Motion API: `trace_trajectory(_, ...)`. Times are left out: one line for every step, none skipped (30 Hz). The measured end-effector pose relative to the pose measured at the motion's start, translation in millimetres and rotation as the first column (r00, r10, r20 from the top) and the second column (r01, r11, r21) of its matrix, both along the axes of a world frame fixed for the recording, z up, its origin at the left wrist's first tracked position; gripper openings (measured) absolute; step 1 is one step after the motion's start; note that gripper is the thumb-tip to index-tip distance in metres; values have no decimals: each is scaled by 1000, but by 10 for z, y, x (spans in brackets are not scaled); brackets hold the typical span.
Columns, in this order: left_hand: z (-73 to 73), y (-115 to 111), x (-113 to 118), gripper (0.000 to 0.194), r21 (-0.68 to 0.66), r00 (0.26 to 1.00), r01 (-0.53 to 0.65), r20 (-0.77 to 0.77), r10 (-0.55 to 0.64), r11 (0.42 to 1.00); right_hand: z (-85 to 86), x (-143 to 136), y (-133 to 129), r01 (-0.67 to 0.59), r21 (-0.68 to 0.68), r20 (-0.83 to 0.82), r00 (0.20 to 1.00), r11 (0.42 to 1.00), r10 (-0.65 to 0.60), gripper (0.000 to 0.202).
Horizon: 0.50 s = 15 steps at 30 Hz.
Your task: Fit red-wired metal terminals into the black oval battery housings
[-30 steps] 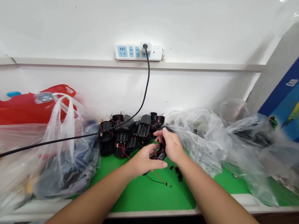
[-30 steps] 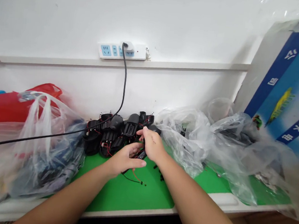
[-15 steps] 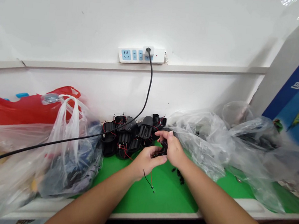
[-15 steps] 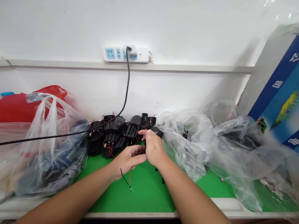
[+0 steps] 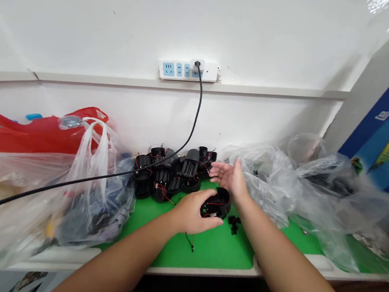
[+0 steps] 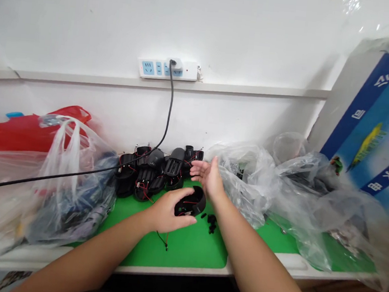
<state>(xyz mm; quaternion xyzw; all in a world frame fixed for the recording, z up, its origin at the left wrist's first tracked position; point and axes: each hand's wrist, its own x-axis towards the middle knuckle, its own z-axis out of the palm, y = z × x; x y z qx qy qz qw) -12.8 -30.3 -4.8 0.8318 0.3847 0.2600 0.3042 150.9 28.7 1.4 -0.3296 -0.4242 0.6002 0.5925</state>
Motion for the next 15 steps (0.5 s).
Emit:
trace_trajectory(11, -16, -9, 72, 49, 999, 36, -29, -35, 998, -35, 24, 44, 24, -4, 27, 999, 1000, -24, 79)
trace_trajectory(23, -28, -16, 71, 87, 996, 73, -49, -68, 994, -77, 41, 83, 51, 6, 68, 996, 999, -52, 77)
trace_trajectory(35, -37, -20, 71, 117, 993, 110, -64, -103, 987, -121, 50, 117, 78, 28, 119, 990, 997, -81, 74)
trace_trajectory(49, -47, -21, 71, 146, 988, 145, -78, -134, 979, -161, 50, 143, 107, 54, 175, 978, 993, -115, 69)
trace_trajectory(66, -60, -17, 71, 177, 983, 173, -89, -160, 969, -193, 42, 165, 140, 81, 235, 959, 987, -156, 64)
trace_trajectory(89, -82, -9, 71, 210, 979, 194, -98, -177, 958, -210, 26, 183, 177, 107, 297, 933, 978, -201, 59)
trace_trajectory(119, -117, 1, 70, 246, 976, 210, -106, -189, 946, -209, 2, 199, 211, 136, 365, 898, 968, -247, 55)
trace_trajectory(159, -168, 8, 70, 287, 975, 218, -114, -193, 933, -187, -28, 215, 231, 169, 439, 853, 958, -283, 51)
trace_trajectory(205, -239, 6, 69, 331, 973, 224, -124, -194, 916, -142, -66, 230, 235, 208, 522, 794, 950, -311, 49)
trace_trajectory(252, -329, -13, 67, 369, 971, 233, -137, -195, 900, -78, -112, 245, 222, 252, 611, 718, 942, -333, 47)
trace_trajectory(293, -439, -60, 65, 396, 967, 248, -153, -203, 884, 3, -165, 258, 190, 297, 699, 625, 936, -349, 46)
trace_trajectory(318, -567, -143, 64, 407, 962, 266, -165, -216, 874, 93, -227, 269, 142, 332, 779, 515, 932, -356, 45)
trace_trajectory(318, -709, -269, 63, 394, 961, 271, -169, -221, 878, 185, -297, 277, 89, 350, 847, 397, 933, -355, 46)
trace_trajectory(286, -863, -442, 63, 362, 960, 272, -163, -226, 892, 272, -375, 283, 42, 350, 896, 277, 936, -347, 47)
trace_trajectory(218, -1024, -660, 63, 315, 964, 257, -152, -219, 914, 348, -460, 287, 7, 337, 928, 165, 942, -333, 50)
